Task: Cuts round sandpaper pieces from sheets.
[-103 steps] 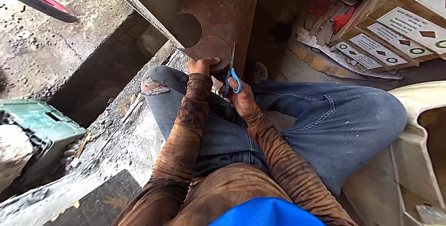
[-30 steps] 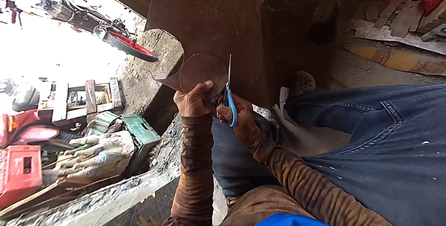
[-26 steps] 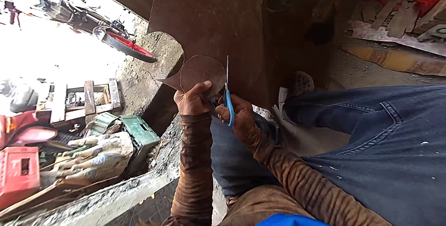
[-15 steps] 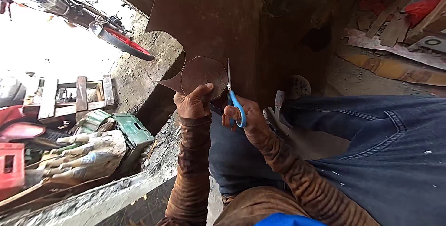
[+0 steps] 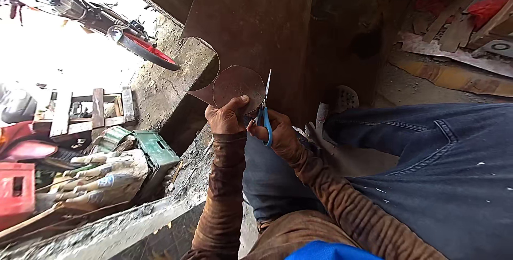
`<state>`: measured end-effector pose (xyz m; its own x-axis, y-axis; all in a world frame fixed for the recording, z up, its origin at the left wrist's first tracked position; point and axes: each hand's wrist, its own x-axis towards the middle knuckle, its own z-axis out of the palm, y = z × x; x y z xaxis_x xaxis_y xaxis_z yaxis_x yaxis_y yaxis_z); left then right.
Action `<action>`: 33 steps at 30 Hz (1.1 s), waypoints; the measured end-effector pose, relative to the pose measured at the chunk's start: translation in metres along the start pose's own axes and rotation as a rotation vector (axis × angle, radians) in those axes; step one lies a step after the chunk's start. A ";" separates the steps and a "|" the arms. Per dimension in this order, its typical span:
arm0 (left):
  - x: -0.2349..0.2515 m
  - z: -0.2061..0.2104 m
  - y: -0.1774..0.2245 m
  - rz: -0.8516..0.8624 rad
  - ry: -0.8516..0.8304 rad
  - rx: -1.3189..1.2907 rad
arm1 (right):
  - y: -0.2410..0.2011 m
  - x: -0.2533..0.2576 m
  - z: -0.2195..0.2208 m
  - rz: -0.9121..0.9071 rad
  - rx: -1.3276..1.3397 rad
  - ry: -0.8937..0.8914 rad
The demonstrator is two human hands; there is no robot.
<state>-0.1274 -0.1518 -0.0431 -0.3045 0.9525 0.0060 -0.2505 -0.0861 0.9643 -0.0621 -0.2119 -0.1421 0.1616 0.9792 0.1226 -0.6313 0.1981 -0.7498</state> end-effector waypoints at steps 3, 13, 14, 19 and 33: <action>0.002 -0.002 0.000 -0.015 0.003 -0.003 | -0.005 0.000 -0.003 0.033 -0.005 -0.015; 0.010 -0.002 -0.008 -0.114 0.035 0.007 | 0.010 0.003 -0.008 -0.047 -0.095 0.087; 0.010 -0.002 -0.009 -0.116 0.038 0.013 | 0.010 0.003 -0.009 -0.044 -0.106 0.086; 0.006 -0.006 -0.007 -0.087 -0.005 -0.004 | 0.001 0.002 -0.013 0.027 -0.073 -0.017; 0.003 -0.037 -0.004 -0.071 -0.018 -0.037 | -0.009 -0.002 -0.013 0.118 0.004 -0.128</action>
<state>-0.1611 -0.1597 -0.0570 -0.2681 0.9617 -0.0571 -0.3048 -0.0285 0.9520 -0.0467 -0.2161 -0.1443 -0.0117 0.9932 0.1161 -0.6434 0.0814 -0.7612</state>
